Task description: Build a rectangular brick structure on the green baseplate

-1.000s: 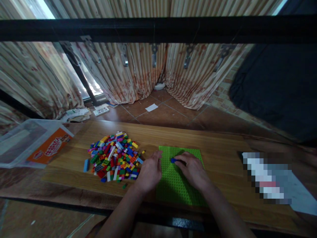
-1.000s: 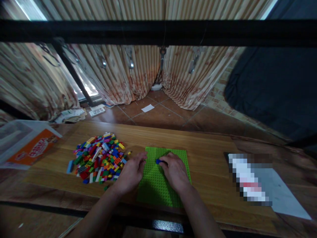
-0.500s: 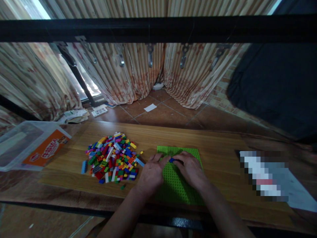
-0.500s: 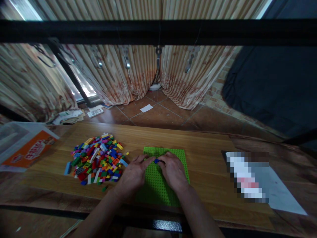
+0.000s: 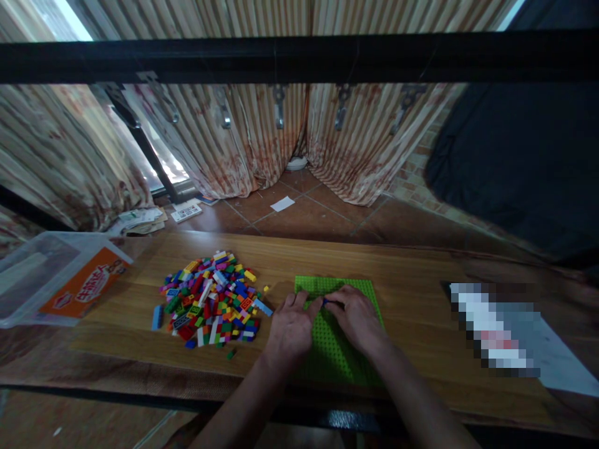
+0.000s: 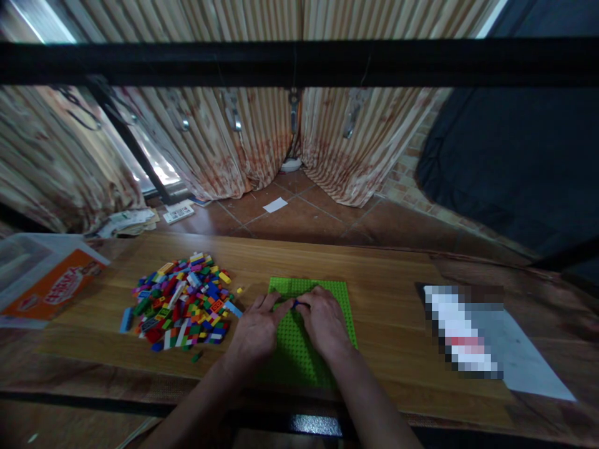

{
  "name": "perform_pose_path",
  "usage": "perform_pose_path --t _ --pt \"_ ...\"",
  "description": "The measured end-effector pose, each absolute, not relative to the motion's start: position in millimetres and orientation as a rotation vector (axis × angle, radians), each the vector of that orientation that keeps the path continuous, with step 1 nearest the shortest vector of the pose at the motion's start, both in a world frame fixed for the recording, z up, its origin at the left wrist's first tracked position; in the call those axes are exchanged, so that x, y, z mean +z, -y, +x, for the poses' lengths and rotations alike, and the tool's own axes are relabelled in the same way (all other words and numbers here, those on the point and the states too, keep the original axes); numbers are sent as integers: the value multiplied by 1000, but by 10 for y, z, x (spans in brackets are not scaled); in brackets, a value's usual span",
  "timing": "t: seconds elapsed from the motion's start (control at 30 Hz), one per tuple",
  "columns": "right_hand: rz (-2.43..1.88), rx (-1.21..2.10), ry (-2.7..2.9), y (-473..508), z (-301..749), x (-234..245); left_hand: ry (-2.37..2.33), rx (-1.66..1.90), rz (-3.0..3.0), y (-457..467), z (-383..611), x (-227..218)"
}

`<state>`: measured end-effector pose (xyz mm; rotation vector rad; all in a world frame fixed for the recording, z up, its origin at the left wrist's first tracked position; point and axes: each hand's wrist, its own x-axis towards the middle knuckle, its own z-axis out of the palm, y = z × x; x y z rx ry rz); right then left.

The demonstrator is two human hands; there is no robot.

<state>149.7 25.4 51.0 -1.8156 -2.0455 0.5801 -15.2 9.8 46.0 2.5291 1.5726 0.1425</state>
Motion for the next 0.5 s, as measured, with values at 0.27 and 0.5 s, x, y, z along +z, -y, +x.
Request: perform_pose_path --t 0.27,0.5 --pt "-1825 625 1981 -272 1487 498 -1625 115 2547 -88 -117 454" --pt "-1767 668 1947 -310 1553 397 -1656 138 2498 -74 -74 485"
